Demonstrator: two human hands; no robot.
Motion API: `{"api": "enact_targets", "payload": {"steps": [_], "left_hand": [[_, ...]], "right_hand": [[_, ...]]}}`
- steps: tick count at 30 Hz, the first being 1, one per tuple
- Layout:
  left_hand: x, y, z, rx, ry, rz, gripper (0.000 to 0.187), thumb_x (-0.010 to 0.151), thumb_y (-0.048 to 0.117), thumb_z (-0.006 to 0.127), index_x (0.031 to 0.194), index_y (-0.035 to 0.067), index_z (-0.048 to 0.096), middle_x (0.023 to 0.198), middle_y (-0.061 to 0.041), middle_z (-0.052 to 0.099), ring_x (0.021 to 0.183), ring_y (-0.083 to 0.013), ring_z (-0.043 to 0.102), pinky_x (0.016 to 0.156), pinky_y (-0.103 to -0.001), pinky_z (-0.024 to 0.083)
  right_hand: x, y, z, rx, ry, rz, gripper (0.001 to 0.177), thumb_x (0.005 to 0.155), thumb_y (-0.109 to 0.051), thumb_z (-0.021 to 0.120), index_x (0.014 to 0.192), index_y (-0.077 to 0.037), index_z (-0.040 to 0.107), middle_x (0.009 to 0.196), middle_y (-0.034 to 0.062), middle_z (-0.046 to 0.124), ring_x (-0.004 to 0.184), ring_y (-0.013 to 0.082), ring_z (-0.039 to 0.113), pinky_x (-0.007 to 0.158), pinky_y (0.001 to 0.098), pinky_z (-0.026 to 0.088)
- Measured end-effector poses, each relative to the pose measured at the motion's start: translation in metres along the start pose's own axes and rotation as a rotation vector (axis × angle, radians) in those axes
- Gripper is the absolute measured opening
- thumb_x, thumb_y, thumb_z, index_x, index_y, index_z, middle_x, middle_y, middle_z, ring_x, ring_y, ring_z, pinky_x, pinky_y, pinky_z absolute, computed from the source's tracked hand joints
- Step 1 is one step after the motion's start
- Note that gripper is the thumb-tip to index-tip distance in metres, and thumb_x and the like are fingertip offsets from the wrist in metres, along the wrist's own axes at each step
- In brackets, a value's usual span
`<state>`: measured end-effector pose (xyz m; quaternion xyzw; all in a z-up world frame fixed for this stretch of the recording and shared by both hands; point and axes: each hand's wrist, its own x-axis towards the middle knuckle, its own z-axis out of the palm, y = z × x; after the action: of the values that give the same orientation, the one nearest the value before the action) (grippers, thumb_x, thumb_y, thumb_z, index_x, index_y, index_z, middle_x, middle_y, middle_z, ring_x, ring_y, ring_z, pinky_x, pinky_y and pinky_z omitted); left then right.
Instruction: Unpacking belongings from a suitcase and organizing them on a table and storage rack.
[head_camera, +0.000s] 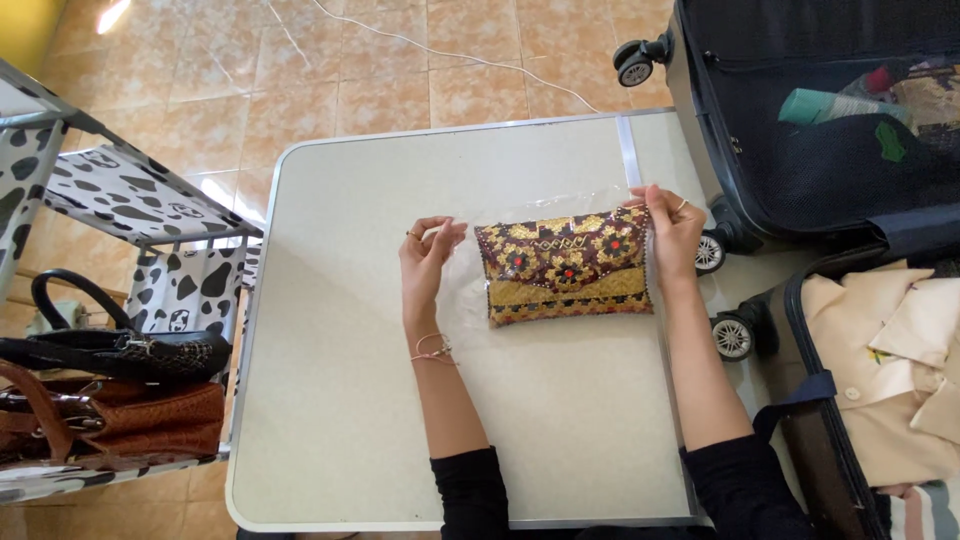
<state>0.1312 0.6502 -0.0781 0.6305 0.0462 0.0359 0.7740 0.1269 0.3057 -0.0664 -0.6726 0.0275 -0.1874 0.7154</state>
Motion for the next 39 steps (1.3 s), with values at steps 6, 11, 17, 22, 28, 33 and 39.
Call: {"api": "enact_targets", "payload": {"steps": [6,11,17,22,28,33,39], "left_hand": [[-0.019,0.032,0.000,0.245,-0.072,-0.347,0.035,0.100,0.030,0.062,0.127,0.008,0.059,0.105,0.003,0.075,0.099,-0.0075,0.070,0.078,-0.020,0.054],[-0.002,-0.009,-0.014,0.107,-0.036,-0.101,0.029,0.098,0.017,0.069,0.117,-0.006,0.071,0.096,-0.010,0.078,0.088,-0.0136,0.072,0.080,-0.023,0.059],[-0.004,-0.001,0.002,0.030,0.075,-0.093,0.028,0.099,0.016,0.066,0.114,-0.007,0.070,0.094,-0.012,0.078,0.086,-0.0139,0.076,0.081,-0.024,0.062],[-0.008,0.011,0.004,-0.025,0.065,-0.022,0.029,0.100,0.016,0.067,0.113,-0.009,0.071,0.096,-0.014,0.077,0.090,-0.0156,0.075,0.088,-0.028,0.061],[-0.018,0.022,-0.009,0.230,-0.205,-0.273,0.049,0.099,0.042,0.049,0.136,0.010,0.053,0.115,0.000,0.077,0.106,-0.0081,0.073,0.096,-0.028,0.056],[-0.001,-0.029,-0.031,0.350,-0.110,-0.230,0.059,0.107,0.046,0.059,0.147,0.004,0.063,0.115,-0.045,0.057,0.102,-0.0604,0.053,0.081,-0.037,0.050],[-0.019,0.005,-0.029,0.249,-0.190,-0.178,0.051,0.106,0.052,0.045,0.115,0.007,0.068,0.140,-0.004,0.068,0.132,-0.0190,0.061,0.105,-0.036,0.048]], "right_hand": [[0.002,-0.005,0.002,-0.026,-0.008,-0.038,0.037,0.106,-0.033,0.066,0.107,0.002,0.076,0.091,0.0095,0.077,0.082,0.0125,0.071,0.078,0.0265,0.055],[0.001,0.006,0.006,0.031,0.011,0.071,0.035,0.105,-0.035,0.066,0.105,-0.002,0.077,0.090,0.0059,0.078,0.080,0.0098,0.072,0.077,0.0252,0.056],[0.005,0.021,0.000,0.011,0.070,0.114,0.029,0.102,-0.034,0.070,0.102,-0.006,0.080,0.090,0.0030,0.077,0.073,0.0054,0.065,0.066,0.0224,0.053],[0.005,-0.001,0.001,-0.049,0.096,0.044,0.031,0.103,-0.035,0.070,0.102,-0.005,0.081,0.086,0.0034,0.075,0.072,0.0047,0.064,0.064,0.0208,0.052],[0.006,-0.011,-0.007,0.010,0.068,0.045,0.035,0.103,-0.037,0.070,0.104,-0.003,0.079,0.088,0.0021,0.075,0.074,0.0052,0.067,0.065,0.0208,0.053],[0.010,0.000,-0.013,0.030,0.058,0.130,0.036,0.102,-0.039,0.069,0.103,-0.004,0.079,0.089,0.0022,0.075,0.075,0.0066,0.069,0.065,0.0213,0.055],[0.011,0.004,-0.017,0.047,0.041,0.145,0.035,0.103,-0.037,0.069,0.102,-0.004,0.078,0.089,0.0017,0.075,0.075,0.0069,0.069,0.066,0.0222,0.057]]}}
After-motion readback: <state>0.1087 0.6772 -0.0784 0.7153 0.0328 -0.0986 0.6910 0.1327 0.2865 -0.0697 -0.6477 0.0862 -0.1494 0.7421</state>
